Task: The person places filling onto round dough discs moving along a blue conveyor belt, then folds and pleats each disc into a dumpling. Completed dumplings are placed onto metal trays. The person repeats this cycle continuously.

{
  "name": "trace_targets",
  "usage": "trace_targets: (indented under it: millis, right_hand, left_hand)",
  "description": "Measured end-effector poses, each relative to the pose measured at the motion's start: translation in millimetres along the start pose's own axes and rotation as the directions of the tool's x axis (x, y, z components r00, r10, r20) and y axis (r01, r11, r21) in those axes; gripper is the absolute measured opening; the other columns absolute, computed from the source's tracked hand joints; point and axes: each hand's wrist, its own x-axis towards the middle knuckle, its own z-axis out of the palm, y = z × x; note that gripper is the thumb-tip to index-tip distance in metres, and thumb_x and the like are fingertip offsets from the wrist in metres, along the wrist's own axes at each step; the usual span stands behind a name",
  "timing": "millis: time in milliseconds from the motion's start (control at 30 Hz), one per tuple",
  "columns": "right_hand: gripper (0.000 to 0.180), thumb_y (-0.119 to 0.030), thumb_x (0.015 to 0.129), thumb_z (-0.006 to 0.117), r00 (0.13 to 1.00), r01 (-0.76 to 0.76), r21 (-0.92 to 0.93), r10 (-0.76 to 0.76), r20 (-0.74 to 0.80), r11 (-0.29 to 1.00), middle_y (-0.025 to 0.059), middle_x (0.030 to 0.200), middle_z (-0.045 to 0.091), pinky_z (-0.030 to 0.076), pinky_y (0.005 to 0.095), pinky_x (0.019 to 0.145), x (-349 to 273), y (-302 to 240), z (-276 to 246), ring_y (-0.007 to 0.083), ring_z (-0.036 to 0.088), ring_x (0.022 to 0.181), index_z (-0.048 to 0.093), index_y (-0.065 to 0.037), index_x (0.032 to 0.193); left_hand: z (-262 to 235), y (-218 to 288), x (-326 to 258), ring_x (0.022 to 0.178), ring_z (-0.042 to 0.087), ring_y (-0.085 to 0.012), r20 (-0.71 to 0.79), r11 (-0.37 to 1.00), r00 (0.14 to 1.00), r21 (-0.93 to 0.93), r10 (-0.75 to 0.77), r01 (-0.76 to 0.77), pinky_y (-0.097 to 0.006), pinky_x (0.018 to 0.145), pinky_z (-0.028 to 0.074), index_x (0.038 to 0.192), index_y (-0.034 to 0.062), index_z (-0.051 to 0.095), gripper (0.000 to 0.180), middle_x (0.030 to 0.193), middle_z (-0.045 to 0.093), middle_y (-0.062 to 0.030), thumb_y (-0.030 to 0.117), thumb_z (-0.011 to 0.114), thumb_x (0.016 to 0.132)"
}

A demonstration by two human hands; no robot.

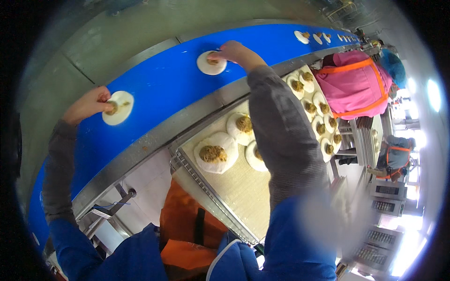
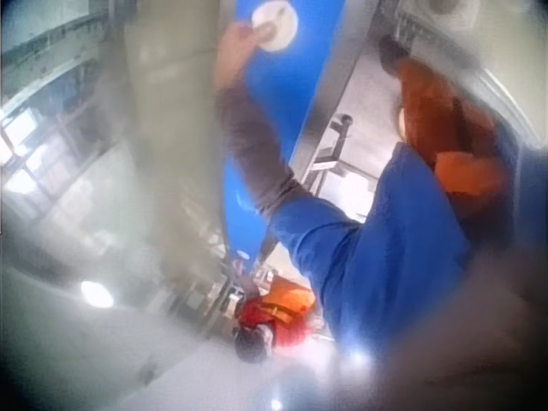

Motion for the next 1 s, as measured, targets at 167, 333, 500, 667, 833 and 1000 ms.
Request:
trace_targets:
  millis: [167, 333, 500, 667, 833, 1000]
  right_hand:
    - [0.068, -0.055, 0.074, 0.079, 0.994, 0.008, -0.019, -0.006, 0.113, 1.000, 0.0113, 0.113, 0.065, 0.050, 0.0425, 0.083, -25.9, -45.2, 19.5, 0.0285, 0.062, 0.104, 0.065, -0.004, 0.117]
    - [0.060, -0.037, 0.072, 0.085, 0.912, 0.405, 0.113, -0.392, -0.122, 0.908, 0.0123, 0.112, 0.067, 0.051, 0.0353, 0.086, -77.9, -83.3, 65.5, 0.0255, 0.063, 0.101, 0.062, -0.002, 0.117]
    - [0.052, -0.032, 0.079, 0.083, 0.859, 0.421, 0.706, -0.500, -0.109, 0.569, 0.0096, 0.111, 0.067, 0.052, 0.0303, 0.086, -212.9, -43.6, 29.7, 0.0177, 0.064, 0.101, 0.061, -0.002, 0.116]
    - [0.060, -0.032, 0.083, 0.081, 0.961, 0.092, 0.753, -0.257, 0.106, 0.651, 0.0088, 0.114, 0.067, 0.050, 0.0312, 0.093, -341.1, 3.3, 82.4, 0.0180, 0.063, 0.106, 0.058, -0.001, 0.129]
    - [0.050, -0.020, 0.084, 0.078, 0.946, 0.227, 0.176, -0.173, -0.276, 0.958, 0.0187, 0.114, 0.065, 0.051, 0.0367, 0.089, -376.1, 23.1, 139.7, 0.0315, 0.063, 0.106, 0.058, -0.001, 0.127]
    - [0.049, -0.032, 0.100, 0.061, 0.940, 0.289, 0.835, 0.027, -0.341, 0.468, 0.0095, 0.125, 0.061, 0.048, 0.0348, 0.096, -401.4, 58.2, 130.1, 0.0177, 0.057, 0.115, 0.051, -0.003, 0.137]
  left_hand:
    - [7.8, -10.7, -67.0, 0.094, 0.059, -0.0156, -0.165, 0.998, 0.986, -0.051, 0.038, -0.047, -0.030, 0.084, 0.048, 0.117, 0.0013, 0.059, 0.040, 0.102, 0.064, -0.0104, 0.012, 0.071, 0.080]
    - [19.9, 11.9, -127.2, 0.103, 0.063, -0.0180, -0.054, 0.934, 0.991, -0.345, -0.124, 0.098, -0.031, 0.091, 0.051, 0.130, -0.0019, 0.055, 0.050, 0.114, 0.066, -0.0095, 0.011, 0.064, 0.083]
    - [95.7, 66.9, -167.8, 0.106, 0.065, -0.0179, 0.065, 0.833, 0.992, -0.550, 0.111, -0.057, -0.034, 0.093, 0.053, 0.130, -0.0008, 0.055, 0.051, 0.120, 0.065, -0.0102, -0.004, 0.054, 0.080]
    - [154.1, 125.7, -159.4, 0.115, 0.061, -0.0189, 0.349, 0.640, 0.913, -0.755, 0.210, 0.142, -0.034, 0.099, 0.051, 0.138, -0.0014, 0.049, 0.053, 0.127, 0.061, -0.0123, -0.010, 0.051, 0.086]
    - [185.0, 175.4, -139.3, 0.117, 0.059, -0.0166, 0.436, 0.748, 0.866, -0.653, 0.245, 0.117, -0.032, 0.099, 0.050, 0.139, -0.0025, 0.047, 0.051, 0.128, 0.060, -0.0109, -0.008, 0.054, 0.089]
    - [234.6, 220.4, -109.5, 0.109, 0.062, -0.0141, 0.499, 0.792, 0.751, -0.609, 0.432, -0.051, -0.029, 0.092, 0.052, 0.136, -0.0015, 0.050, 0.049, 0.122, 0.064, -0.0086, 0.011, 0.069, 0.093]
